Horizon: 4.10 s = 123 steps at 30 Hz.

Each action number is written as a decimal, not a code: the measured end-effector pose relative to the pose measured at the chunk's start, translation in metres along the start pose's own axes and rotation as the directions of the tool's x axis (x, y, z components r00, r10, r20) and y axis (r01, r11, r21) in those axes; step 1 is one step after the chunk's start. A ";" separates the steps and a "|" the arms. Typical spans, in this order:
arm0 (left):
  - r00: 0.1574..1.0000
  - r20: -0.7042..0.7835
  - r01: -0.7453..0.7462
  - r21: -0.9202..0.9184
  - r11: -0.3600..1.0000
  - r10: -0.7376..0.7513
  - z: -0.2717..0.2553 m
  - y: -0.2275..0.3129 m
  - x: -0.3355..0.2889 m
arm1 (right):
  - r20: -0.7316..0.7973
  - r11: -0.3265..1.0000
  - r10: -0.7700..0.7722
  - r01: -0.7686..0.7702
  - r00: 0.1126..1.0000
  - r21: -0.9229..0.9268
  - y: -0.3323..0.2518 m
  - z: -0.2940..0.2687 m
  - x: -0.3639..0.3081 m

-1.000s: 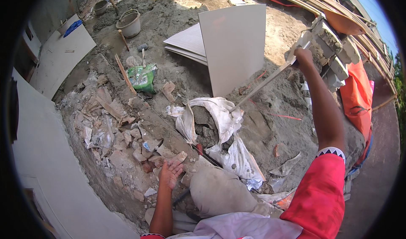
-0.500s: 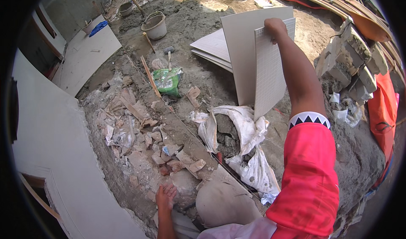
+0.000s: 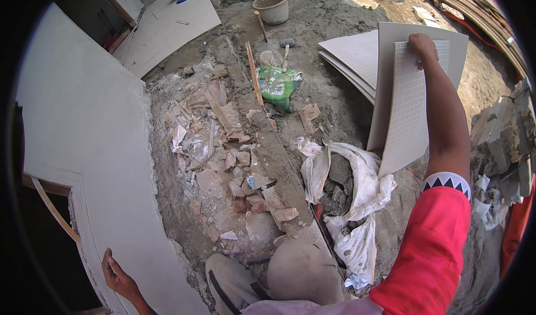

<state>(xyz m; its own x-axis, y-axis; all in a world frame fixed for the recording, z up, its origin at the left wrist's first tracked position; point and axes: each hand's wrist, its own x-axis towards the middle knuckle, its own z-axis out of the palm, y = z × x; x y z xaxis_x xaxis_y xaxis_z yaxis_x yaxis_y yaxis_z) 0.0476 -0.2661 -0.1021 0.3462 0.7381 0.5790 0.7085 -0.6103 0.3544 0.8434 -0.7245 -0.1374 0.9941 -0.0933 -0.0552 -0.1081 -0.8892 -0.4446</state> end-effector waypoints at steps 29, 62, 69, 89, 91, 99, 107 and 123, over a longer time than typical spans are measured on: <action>0.838 -0.063 0.466 0.597 0.653 -0.542 -0.096 -0.089 0.072 | 0.668 0.607 -0.735 0.549 0.115 0.574 0.027 0.285 -0.516; 0.793 0.091 0.384 0.694 0.609 -0.603 -0.103 -0.067 0.065 | 0.221 -0.198 -0.710 -0.491 0.668 0.849 -0.272 0.203 -0.718; 0.803 0.096 0.408 0.631 0.660 -0.588 -0.101 -0.058 0.062 | 0.953 0.604 -0.301 -0.769 0.023 0.209 -0.144 0.337 -0.878; 0.826 0.107 0.348 0.676 0.650 -0.554 -0.100 -0.065 0.063 | 0.953 0.602 -0.301 -0.766 0.046 0.227 -0.140 0.340 -0.876; 0.817 0.126 0.342 0.680 0.649 -0.563 -0.100 -0.065 0.062 | 0.927 0.513 -0.338 -0.794 0.160 0.324 -0.147 0.337 -0.854; 0.816 0.128 0.349 0.669 0.657 -0.564 -0.100 -0.077 0.066 | 0.283 -0.272 -0.424 -0.419 0.860 0.866 -0.218 0.245 -0.728; 0.831 0.104 0.339 0.684 0.646 -0.547 -0.099 -0.066 0.063 | 0.989 0.695 -0.138 -0.705 0.062 0.141 -0.129 0.346 -0.888; 0.814 0.110 0.365 0.667 0.649 -0.571 -0.101 -0.063 0.062 | 0.679 0.682 -0.380 -0.305 0.628 0.665 -0.137 0.388 -0.854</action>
<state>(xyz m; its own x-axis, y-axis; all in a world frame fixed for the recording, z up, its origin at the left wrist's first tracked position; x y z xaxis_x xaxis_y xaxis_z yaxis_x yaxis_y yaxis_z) -0.0377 -0.2108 -0.0141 -0.0549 0.9807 0.1877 0.9967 0.0650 -0.0481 0.0061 -0.3494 -0.3763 0.6602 0.5838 -0.4725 -0.3822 -0.2803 -0.8805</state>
